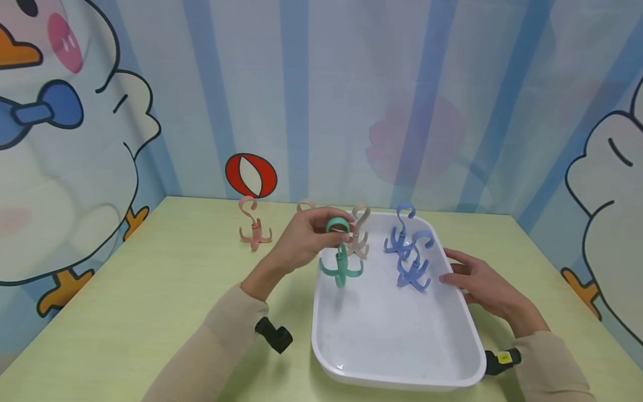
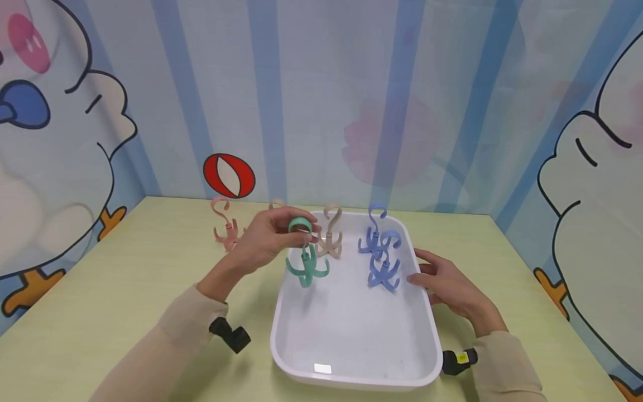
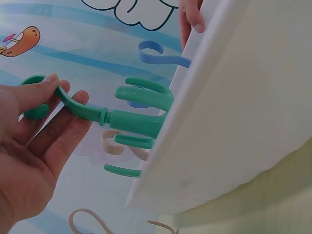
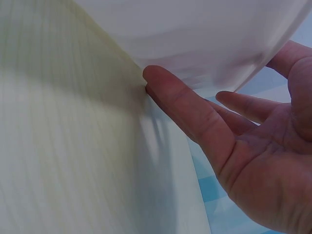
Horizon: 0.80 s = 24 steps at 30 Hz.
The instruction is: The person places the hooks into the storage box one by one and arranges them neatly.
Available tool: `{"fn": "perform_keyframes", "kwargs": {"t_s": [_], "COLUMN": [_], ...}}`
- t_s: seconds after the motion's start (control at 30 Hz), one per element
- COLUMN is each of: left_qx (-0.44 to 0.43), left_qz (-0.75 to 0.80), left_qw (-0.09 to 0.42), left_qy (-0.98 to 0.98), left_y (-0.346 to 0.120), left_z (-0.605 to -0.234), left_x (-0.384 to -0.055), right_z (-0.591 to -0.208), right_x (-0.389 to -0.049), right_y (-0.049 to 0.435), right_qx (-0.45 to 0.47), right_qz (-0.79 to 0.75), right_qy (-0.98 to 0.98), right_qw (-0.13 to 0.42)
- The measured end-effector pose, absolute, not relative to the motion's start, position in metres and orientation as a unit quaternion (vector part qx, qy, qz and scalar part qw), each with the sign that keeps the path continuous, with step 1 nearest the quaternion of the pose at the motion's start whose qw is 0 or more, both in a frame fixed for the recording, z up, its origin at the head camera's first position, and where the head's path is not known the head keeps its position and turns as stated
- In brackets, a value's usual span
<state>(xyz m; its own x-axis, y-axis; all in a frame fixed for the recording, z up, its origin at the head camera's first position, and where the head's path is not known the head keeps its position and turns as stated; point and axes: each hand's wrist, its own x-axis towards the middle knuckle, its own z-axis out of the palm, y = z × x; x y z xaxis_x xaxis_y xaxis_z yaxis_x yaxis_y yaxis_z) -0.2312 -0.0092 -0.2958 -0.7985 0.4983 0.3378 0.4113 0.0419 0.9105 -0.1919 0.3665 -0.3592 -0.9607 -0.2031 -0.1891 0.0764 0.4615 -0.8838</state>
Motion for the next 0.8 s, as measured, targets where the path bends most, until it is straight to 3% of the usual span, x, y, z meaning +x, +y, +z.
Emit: {"fn": "perform_keyframes", "kwargs": {"t_s": [0.8], "left_qx": [0.304], "left_qz": [0.603], "left_qw": [0.081], "left_qy": [0.733], "left_y": [0.015], "left_z": [-0.312], "left_x": [-0.243], "right_z": [-0.358], "right_x": [-0.192], "right_y": [0.366], "right_qx": [-0.037], "right_qz": [-0.521], "right_qy": [0.841], "right_qw": [0.140]}}
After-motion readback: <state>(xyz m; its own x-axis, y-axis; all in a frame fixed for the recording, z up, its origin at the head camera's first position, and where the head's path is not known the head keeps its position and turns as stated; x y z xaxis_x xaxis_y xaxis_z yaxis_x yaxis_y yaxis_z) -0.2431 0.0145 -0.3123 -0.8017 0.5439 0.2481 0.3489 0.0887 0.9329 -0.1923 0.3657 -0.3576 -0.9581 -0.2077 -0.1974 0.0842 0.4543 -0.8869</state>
